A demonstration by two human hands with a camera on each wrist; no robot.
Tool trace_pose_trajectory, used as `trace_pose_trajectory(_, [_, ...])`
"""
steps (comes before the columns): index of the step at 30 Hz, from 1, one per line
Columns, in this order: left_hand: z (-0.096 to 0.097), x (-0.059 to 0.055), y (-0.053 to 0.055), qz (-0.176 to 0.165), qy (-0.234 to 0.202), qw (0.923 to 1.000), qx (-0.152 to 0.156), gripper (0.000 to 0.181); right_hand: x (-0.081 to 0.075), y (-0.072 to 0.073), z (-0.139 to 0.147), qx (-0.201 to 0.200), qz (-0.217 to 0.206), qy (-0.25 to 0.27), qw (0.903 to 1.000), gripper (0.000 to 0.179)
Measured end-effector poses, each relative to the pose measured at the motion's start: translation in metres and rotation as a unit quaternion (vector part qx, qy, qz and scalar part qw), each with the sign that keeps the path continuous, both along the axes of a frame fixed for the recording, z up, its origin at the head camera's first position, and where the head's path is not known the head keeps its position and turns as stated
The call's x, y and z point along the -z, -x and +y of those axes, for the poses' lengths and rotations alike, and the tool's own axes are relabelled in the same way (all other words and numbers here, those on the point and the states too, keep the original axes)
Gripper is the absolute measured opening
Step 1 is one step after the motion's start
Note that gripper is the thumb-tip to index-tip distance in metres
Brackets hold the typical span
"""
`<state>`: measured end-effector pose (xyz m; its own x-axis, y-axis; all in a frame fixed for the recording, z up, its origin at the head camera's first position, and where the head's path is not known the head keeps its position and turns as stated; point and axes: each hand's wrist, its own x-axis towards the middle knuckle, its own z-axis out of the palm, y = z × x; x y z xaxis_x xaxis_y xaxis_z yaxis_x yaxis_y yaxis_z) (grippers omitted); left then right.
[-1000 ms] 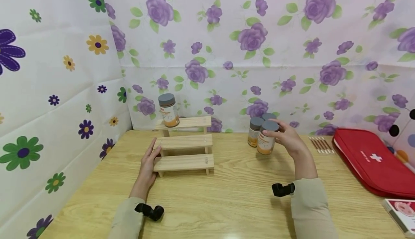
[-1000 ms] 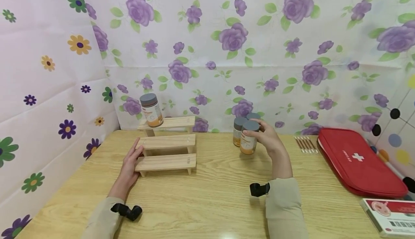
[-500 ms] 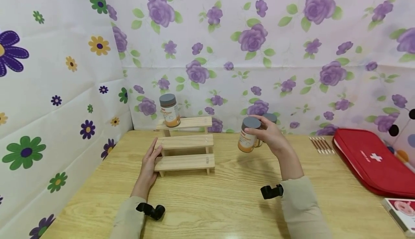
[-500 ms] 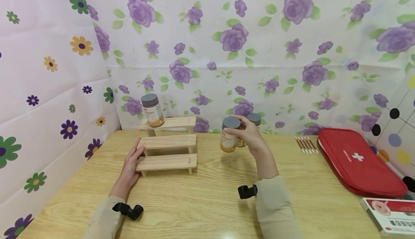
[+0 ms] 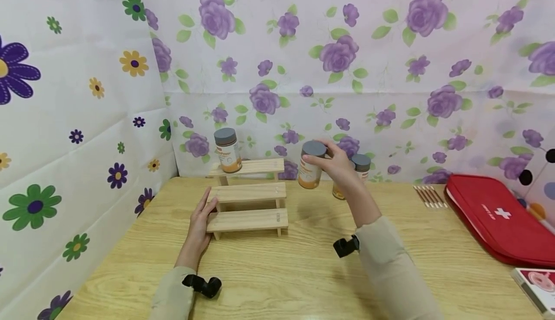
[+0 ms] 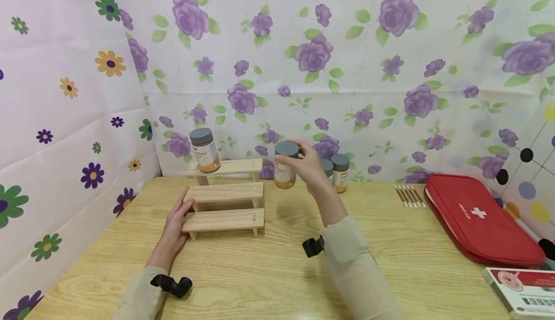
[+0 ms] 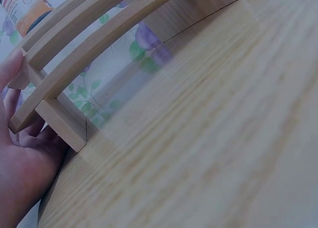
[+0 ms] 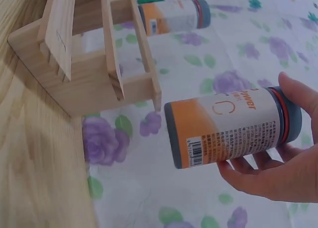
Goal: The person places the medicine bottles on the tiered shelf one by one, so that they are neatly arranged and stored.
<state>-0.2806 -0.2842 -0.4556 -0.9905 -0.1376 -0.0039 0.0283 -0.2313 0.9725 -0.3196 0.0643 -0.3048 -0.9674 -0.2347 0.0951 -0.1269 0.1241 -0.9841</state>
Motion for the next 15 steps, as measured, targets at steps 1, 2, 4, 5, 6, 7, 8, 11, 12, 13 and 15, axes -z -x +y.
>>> trace_pose_trajectory(1, [0.0, 0.0, 0.0, -0.002, 0.001, 1.0, -0.001, 0.062, -0.004, 0.002, -0.006, 0.001, 0.002, -0.001, 1.0, 0.067])
trace_pose_trajectory(2, [0.001, 0.001, 0.0, -0.003, 0.002, 1.0, 0.0, 0.062, -0.009, 0.004, -0.011, 0.001, 0.005, -0.001, 1.0, 0.067])
trace_pose_trajectory(4, [0.002, 0.0, 0.002, -0.003, 0.002, 1.0, 0.001, 0.062, -0.02, 0.009, -0.021, 0.002, 0.011, 0.0, 0.9999, 0.065])
trace_pose_trajectory(5, [0.002, 0.0, 0.002, -0.002, 0.003, 1.0, 0.001, 0.061, -0.026, 0.011, -0.025, 0.001, 0.013, 0.004, 0.9999, 0.065])
trace_pose_trajectory(6, [0.002, 0.0, 0.003, -0.003, 0.004, 1.0, 0.001, 0.061, -0.031, 0.013, -0.03, 0.002, 0.017, 0.005, 0.9998, 0.065])
trace_pose_trajectory(7, [0.002, -0.001, 0.004, -0.003, 0.005, 1.0, 0.002, 0.061, -0.037, 0.016, -0.035, 0.004, 0.02, 0.006, 0.9998, 0.066])
trace_pose_trajectory(8, [0.002, -0.002, 0.004, -0.003, 0.007, 1.0, 0.002, 0.061, -0.041, 0.018, -0.04, 0.005, 0.022, 0.006, 0.9997, 0.066])
trace_pose_trajectory(11, [-0.001, -0.004, 0.003, -0.007, 0.01, 0.9999, 0.0, 0.061, -0.051, 0.024, -0.057, -0.005, 0.027, 0.003, 0.9996, 0.067])
trace_pose_trajectory(12, [-0.002, -0.004, 0.003, -0.01, 0.009, 0.9999, -0.001, 0.061, -0.053, 0.025, -0.063, -0.008, 0.027, 0.002, 0.9996, 0.067])
trace_pose_trajectory(13, [-0.002, -0.003, 0.002, -0.011, 0.008, 0.9999, -0.001, 0.061, -0.055, 0.027, -0.068, -0.014, 0.028, 0.0, 0.9995, 0.067])
trace_pose_trajectory(15, [-0.001, -0.001, 0.002, -0.011, 0.002, 0.9999, -0.002, 0.061, -0.057, 0.029, -0.078, -0.025, 0.026, -0.009, 0.9993, 0.067])
